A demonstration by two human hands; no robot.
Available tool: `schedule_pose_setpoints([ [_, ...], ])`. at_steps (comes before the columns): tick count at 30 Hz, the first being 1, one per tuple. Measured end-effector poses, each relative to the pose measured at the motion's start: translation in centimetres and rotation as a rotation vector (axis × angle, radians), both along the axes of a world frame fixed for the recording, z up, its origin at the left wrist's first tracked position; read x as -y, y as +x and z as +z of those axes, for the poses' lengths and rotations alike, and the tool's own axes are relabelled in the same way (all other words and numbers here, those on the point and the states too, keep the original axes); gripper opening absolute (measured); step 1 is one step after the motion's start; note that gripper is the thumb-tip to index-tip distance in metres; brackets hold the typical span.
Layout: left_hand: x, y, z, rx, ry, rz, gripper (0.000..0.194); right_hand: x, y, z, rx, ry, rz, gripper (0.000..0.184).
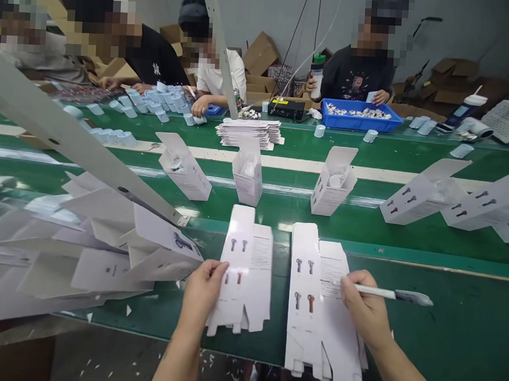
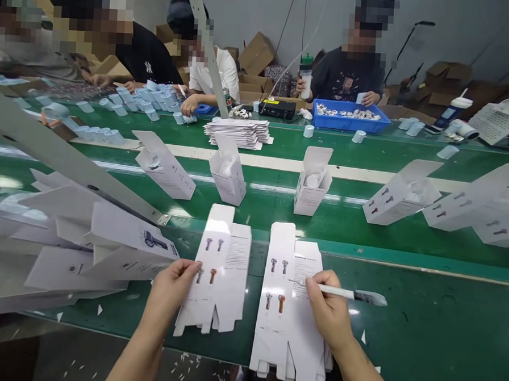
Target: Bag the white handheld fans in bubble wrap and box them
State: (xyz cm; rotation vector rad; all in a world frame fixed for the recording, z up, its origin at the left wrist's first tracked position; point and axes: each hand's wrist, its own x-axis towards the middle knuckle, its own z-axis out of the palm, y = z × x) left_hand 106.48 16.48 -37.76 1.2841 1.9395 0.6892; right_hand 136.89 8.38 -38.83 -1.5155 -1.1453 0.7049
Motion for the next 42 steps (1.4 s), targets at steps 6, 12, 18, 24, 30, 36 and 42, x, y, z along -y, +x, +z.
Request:
schedule_pose_setpoints([
  [6, 2.6, 6.6, -0.5, 0.004, 0.118, -0.203, 0.04, -1.7, -1.2, 0.1, 0.233, 0.042, -0.013, 0.027],
  [12, 5.0, 12.5, -2.4, 0.372, -0.176, -0.257, 0.022, -1.7, -1.4, -0.5, 0.285, 0.022, -0.007, 0.026],
  [18, 4.7, 11.9, -2.5, 0.445, -0.17, -0.221, 0.022, -1.9, -1.4, -0.3, 0.244, 0.018, 0.034, 0.025],
  [24, 4.7, 11.8, -2.6, 0.532, -0.174, -0.226, 0.023, 2.7, -1.7, 0.1, 0.215, 0.059, 0.108, 0.022],
  [30, 4.7, 11.9, -2.9, 0.527, -0.146, -0.233, 0.021, 5.7, -2.9, -1.3, 0.339, -0.035, 0.342, 0.024],
  [36, 4.8, 12.4, -3.1, 0.55, -0.138, -0.221, 0.022, 5.1, -3.5, -0.8, 0.341, -0.075, 0.379, 0.024],
  [42, 2.8, 7.2, -1.0, 0.554, -0.178, -0.201, 0.023, 4.0, -1.3, -0.6, -0.077, -0.039, -0.013, 0.026],
])
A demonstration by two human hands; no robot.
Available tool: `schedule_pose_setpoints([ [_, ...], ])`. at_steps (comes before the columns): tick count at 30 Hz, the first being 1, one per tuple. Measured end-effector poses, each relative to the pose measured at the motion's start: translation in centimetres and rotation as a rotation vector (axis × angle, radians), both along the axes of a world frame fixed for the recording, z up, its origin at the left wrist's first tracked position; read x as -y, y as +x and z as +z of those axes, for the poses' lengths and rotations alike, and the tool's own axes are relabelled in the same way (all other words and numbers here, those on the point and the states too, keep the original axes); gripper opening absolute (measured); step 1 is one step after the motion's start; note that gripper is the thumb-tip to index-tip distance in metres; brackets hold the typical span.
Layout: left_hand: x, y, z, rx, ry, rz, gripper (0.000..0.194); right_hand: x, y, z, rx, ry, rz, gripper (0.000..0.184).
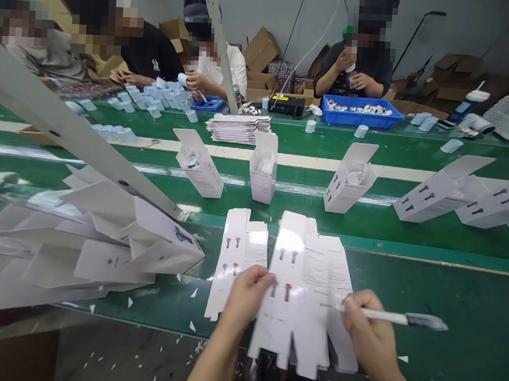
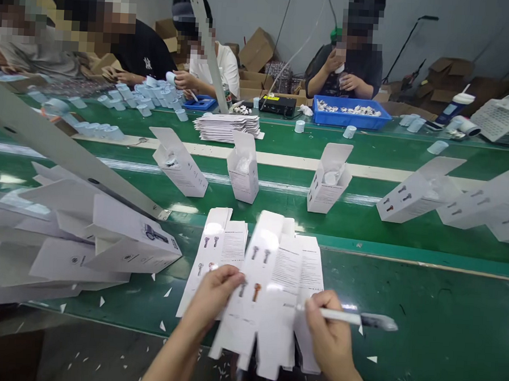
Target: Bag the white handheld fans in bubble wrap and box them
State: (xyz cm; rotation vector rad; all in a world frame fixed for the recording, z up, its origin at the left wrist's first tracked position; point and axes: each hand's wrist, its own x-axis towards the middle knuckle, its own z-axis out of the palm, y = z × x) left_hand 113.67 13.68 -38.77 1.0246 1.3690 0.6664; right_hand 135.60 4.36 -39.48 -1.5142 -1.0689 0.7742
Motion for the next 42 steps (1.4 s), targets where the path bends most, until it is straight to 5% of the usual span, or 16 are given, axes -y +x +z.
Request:
schedule_pose_setpoints([
  [5, -3.1, -7.5, 2.2, -0.561, 0.123, 0.073, 0.028, -3.9, 1.7, 0.3, 0.158, 0.027, -0.051, 0.026],
  [8, -2.8, -7.0, 2.4, -0.881, 0.297, 0.106, 0.035, -5.3, 1.4, 0.1, 0.275, 0.049, 0.042, 0.025],
  [10, -1.4, -4.3, 1.8, -0.766, 0.337, 0.071, 0.041, -5.5, 1.0, -0.1, 0.319, 0.048, 0.053, 0.025],
  [14, 2.1, 2.5, -0.5, -0.248, 0.094, -0.129, 0.031, -5.6, 0.6, -0.4, 0.39, 0.062, 0.035, 0.024],
  [17, 3.4, 5.3, -1.7, -0.162, 0.039, -0.073, 0.02, -5.8, 0.6, -0.2, 0.419, 0.081, 0.067, 0.023],
  [24, 2.9, 5.2, -1.3, -0.153, -0.076, -0.016, 0.016, -2.5, 0.7, 0.5, 0.373, 0.18, 0.002, 0.017],
  [30, 2.7, 5.0, -1.7, -0.232, 0.008, -0.023, 0.019, 1.8, -0.1, -0.6, 0.424, 0.054, 0.365, 0.02],
  [42, 2.3, 4.9, -1.4, -0.204, -0.026, -0.026, 0.018, 1.2, -0.6, -1.3, 0.429, 0.025, 0.397, 0.02],
])
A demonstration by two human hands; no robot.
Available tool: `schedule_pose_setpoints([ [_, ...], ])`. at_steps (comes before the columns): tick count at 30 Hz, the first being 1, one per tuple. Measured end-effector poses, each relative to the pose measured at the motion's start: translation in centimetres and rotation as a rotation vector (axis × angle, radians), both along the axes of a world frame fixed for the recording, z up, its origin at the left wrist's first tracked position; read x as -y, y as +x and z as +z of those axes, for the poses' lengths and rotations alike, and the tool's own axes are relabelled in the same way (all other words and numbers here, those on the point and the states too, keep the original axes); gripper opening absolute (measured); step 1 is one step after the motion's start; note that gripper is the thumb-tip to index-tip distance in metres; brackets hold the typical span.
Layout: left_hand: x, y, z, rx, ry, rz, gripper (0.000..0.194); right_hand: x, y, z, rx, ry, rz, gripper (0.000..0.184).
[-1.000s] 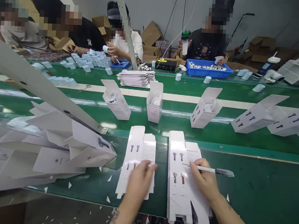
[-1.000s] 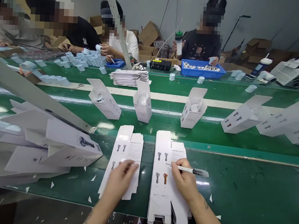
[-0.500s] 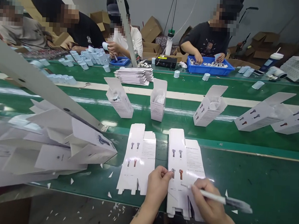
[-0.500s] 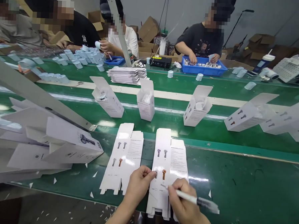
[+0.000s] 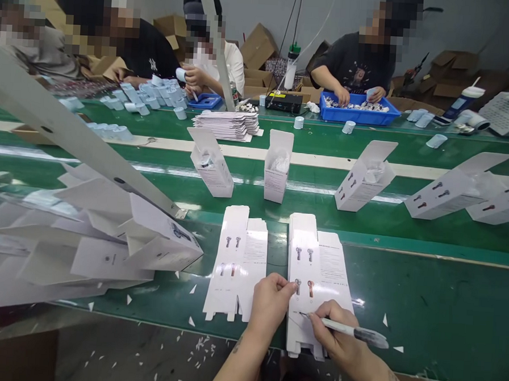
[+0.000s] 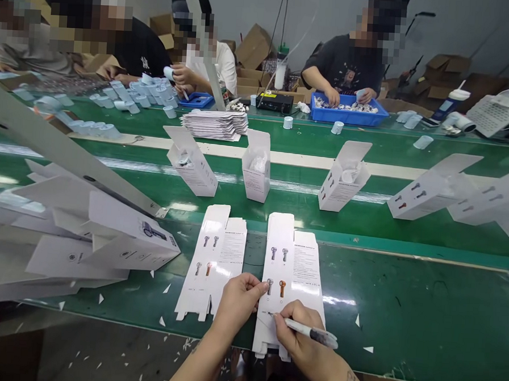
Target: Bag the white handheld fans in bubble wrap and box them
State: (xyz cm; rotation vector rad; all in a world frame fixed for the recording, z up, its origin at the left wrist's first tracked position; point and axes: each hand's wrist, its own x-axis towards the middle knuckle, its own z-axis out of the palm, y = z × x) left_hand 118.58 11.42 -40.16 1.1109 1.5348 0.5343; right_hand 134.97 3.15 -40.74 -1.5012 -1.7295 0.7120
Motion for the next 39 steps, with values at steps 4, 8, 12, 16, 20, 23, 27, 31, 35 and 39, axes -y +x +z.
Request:
schedule_pose_setpoints([
  [4, 0.0, 0.3, 0.6, 0.168, -0.122, 0.042, 0.015, 0.2, 0.7, -1.3, -0.315, 0.097, -0.314, 0.017],
  [8, -0.1, 0.3, 2.0, 0.341, -0.109, 0.026, 0.023, 0.2, 0.4, -1.2, -0.669, 0.056, -0.473, 0.016],
  [12, -1.0, -3.1, 3.2, 0.449, -0.084, 0.115, 0.034, -1.2, 0.5, 0.7, -0.807, 0.091, -0.489, 0.021],
  [16, -2.8, -9.8, 3.4, 0.28, -0.07, 0.257, 0.042, -4.1, 1.9, 1.8, -0.48, 0.077, -0.496, 0.023],
  [20, -3.2, -13.3, 3.2, -0.317, 0.131, 0.246, 0.04, -6.5, 2.3, 1.6, -0.203, 0.056, -0.435, 0.031],
  [23, -2.0, -10.7, 2.8, -0.546, 0.444, 0.187, 0.041, -7.0, 1.8, 1.3, -0.195, 0.021, -0.397, 0.03],
  [27, 0.0, -4.1, 1.3, -0.149, 0.232, 0.007, 0.036, -6.9, 1.5, 1.1, -0.177, -0.023, -0.334, 0.027],
  [31, 0.4, -0.5, -0.2, 0.042, 0.058, 0.004, 0.026, -7.0, 1.6, 0.8, -0.153, -0.036, -0.293, 0.027],
  [35, 0.3, -0.6, -0.5, 0.129, 0.02, 0.071, 0.027, -7.4, 1.6, 0.8, -0.129, -0.009, -0.285, 0.026],
  [39, 0.3, -0.8, -0.2, 0.181, -0.033, 0.095, 0.026, -5.9, 1.5, 1.7, -0.168, 0.048, -0.321, 0.023],
])
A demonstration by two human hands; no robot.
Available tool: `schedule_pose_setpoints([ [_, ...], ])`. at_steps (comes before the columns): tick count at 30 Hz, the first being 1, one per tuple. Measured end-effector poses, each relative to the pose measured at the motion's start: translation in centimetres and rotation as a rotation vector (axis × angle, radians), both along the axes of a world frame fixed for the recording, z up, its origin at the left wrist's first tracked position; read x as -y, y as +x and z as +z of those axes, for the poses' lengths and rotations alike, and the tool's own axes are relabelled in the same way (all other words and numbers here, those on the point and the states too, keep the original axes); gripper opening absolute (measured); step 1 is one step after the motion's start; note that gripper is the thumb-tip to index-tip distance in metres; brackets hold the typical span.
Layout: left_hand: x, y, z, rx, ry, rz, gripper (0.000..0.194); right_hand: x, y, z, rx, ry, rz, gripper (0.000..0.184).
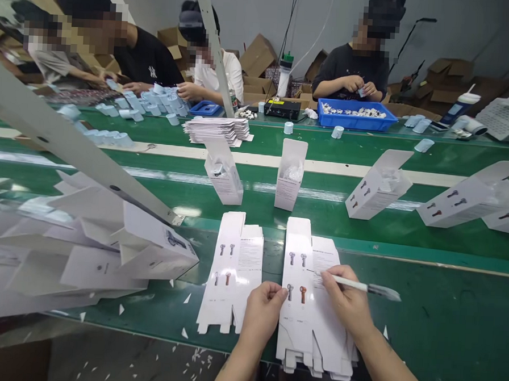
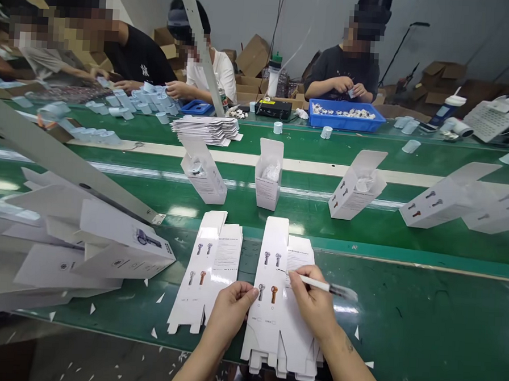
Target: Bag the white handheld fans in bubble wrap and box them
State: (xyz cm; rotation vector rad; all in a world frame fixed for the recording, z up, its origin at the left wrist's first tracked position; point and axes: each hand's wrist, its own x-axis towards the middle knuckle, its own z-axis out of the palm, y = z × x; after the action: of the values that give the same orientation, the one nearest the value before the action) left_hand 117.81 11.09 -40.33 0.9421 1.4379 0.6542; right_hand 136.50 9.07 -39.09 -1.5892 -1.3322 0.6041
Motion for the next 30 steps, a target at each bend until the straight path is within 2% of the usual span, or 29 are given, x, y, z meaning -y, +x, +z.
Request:
schedule_pose_setpoints([
  [3, 0.0, 0.2, 0.0, 0.045, -0.014, 0.0, 0.025, 2.5, -0.8, 0.5, 0.007, 0.026, 0.041, 0.018],
  [7, 0.0, 0.4, -0.1, 0.062, -0.012, -0.007, 0.025, 5.0, -2.4, -0.1, 0.066, 0.005, 0.174, 0.021],
  [17, 0.0, 0.7, 0.0, 0.049, -0.026, -0.01, 0.028, 5.1, -3.0, -1.0, 0.157, -0.034, 0.247, 0.026],
  [20, -0.1, 0.3, 0.2, 0.112, -0.056, 0.005, 0.031, 5.3, -2.5, -1.2, 0.006, -0.031, 0.138, 0.026],
  [22, -0.6, -0.9, 0.7, 0.153, -0.065, 0.038, 0.034, 5.1, -1.5, -1.2, -0.146, -0.012, -0.035, 0.025],
  [25, -2.0, -4.7, 2.0, 0.12, -0.032, 0.09, 0.036, 3.6, 0.1, -0.9, -0.295, -0.029, -0.226, 0.026],
  [28, -3.8, -9.8, 3.2, -0.092, 0.032, 0.096, 0.033, 1.4, 0.8, -0.3, -0.212, -0.02, -0.237, 0.028],
  [30, -4.5, -12.2, 3.9, -0.399, 0.1, 0.078, 0.028, 0.1, 0.7, 0.0, -0.115, 0.007, -0.177, 0.028],
])
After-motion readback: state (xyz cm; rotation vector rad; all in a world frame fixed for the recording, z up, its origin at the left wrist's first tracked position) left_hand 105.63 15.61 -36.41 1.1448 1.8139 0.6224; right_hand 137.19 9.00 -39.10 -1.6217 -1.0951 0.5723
